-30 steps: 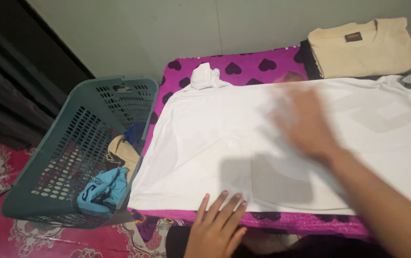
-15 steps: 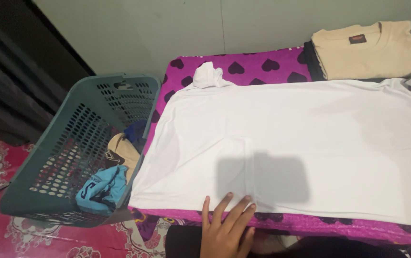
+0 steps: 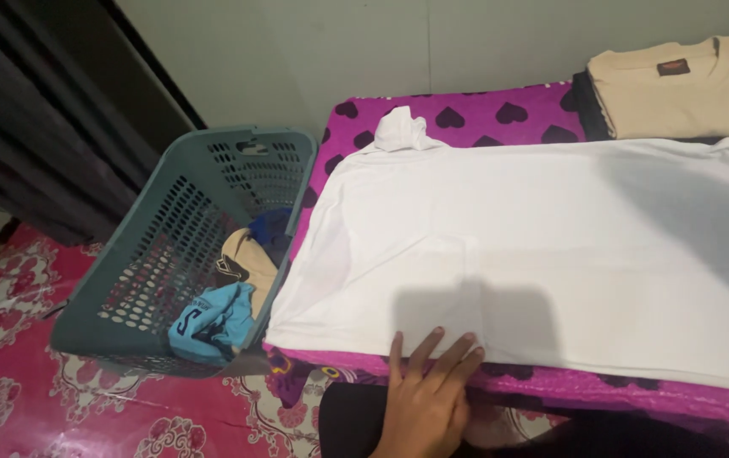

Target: Ironing a white t-shirt on a portable ironing board.

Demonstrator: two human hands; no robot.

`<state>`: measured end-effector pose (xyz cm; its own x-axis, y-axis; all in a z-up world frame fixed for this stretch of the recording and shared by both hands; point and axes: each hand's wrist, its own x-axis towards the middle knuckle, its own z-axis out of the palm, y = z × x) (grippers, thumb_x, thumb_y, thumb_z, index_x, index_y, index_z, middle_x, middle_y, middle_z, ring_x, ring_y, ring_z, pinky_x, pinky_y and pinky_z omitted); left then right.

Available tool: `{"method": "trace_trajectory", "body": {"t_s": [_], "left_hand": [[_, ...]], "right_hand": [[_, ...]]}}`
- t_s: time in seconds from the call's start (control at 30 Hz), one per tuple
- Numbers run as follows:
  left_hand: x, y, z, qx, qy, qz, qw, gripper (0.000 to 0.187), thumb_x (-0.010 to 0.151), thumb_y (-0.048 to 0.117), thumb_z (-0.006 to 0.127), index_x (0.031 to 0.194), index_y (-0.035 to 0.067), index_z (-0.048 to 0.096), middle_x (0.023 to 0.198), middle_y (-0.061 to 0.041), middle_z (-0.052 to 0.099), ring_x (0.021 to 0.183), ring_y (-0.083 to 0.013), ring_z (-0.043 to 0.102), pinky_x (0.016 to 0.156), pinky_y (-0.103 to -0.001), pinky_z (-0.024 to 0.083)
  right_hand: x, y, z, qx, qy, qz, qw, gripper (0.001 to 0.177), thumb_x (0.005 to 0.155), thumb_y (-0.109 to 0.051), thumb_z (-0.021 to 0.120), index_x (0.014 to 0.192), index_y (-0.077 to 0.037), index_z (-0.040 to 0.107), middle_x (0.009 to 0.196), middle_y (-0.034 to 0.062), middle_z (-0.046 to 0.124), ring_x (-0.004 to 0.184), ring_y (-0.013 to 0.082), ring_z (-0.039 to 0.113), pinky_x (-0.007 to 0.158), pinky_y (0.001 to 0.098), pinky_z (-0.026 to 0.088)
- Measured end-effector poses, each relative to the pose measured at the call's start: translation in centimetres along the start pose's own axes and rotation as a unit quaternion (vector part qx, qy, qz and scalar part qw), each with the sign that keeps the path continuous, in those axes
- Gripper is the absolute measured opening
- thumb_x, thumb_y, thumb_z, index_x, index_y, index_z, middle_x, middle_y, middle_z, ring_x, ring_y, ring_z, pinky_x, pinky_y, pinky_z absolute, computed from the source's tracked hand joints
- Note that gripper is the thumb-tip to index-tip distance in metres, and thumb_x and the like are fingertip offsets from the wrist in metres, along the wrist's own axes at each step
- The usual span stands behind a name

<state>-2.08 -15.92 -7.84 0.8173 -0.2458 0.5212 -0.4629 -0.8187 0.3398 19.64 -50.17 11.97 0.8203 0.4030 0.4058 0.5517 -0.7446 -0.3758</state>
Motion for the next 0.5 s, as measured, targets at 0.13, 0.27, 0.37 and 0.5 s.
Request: {"method": "trace_trajectory", "body": {"t_s": [0.13,0.27,0.37,0.5], "left_hand": [[-0.2,-0.1,0.2,0.005,0.005,0.001,1.000,0.055,0.084,0.014,0.065,0.139,0.018,0.065,0.152,0.000,0.058,0.146,-0.0317,0.044,0.121,-0.070,0.014],[-0.1,-0.3,0.4,-0.005,-0.002,0.003,1.000,0.064,0.077,0.018,0.067,0.141,0.017,0.064,0.153,-0.001,0.056,0.145,-0.0329,0.043,0.119,-0.070,0.013],[-0.2,-0.5,0.6,-0.013,-0.003,0.005,1.000,0.068,0.074,0.020,0.068,0.141,0.016,0.064,0.154,-0.002,0.055,0.145,-0.0342,0.042,0.118,-0.071,0.013],[-0.5,-1.0,1.5,-0.019,0.016,0.016,1.000,0.063,0.076,0.022,0.069,0.139,0.015,0.066,0.154,-0.003,0.055,0.144,-0.0350,0.044,0.117,-0.073,0.016]], "right_hand": [[0.2,-6.7,3.4,-0.009,-0.008,0.008,1.000,0.050,0.080,-0.036,0.076,0.120,-0.009,0.063,0.097,0.0097,0.070,0.091,0.0282,0.070,0.077,0.0444,0.054],[1.8,-15.0,5.5,-0.042,-0.073,-0.010,0.996,0.044,0.083,-0.037,0.074,0.118,-0.013,0.060,0.099,0.0117,0.069,0.090,0.0317,0.071,0.076,0.0451,0.056],[3.2,-17.1,10.2,-0.082,-0.159,-0.038,0.983,0.040,0.090,-0.038,0.068,0.121,-0.017,0.053,0.105,0.0156,0.067,0.096,0.0377,0.068,0.078,0.0482,0.056],[4.5,-17.5,14.8,-0.115,-0.184,-0.121,0.969,0.041,0.089,-0.034,0.066,0.120,-0.014,0.050,0.100,0.0134,0.070,0.098,0.0373,0.069,0.077,0.0510,0.055]]}}
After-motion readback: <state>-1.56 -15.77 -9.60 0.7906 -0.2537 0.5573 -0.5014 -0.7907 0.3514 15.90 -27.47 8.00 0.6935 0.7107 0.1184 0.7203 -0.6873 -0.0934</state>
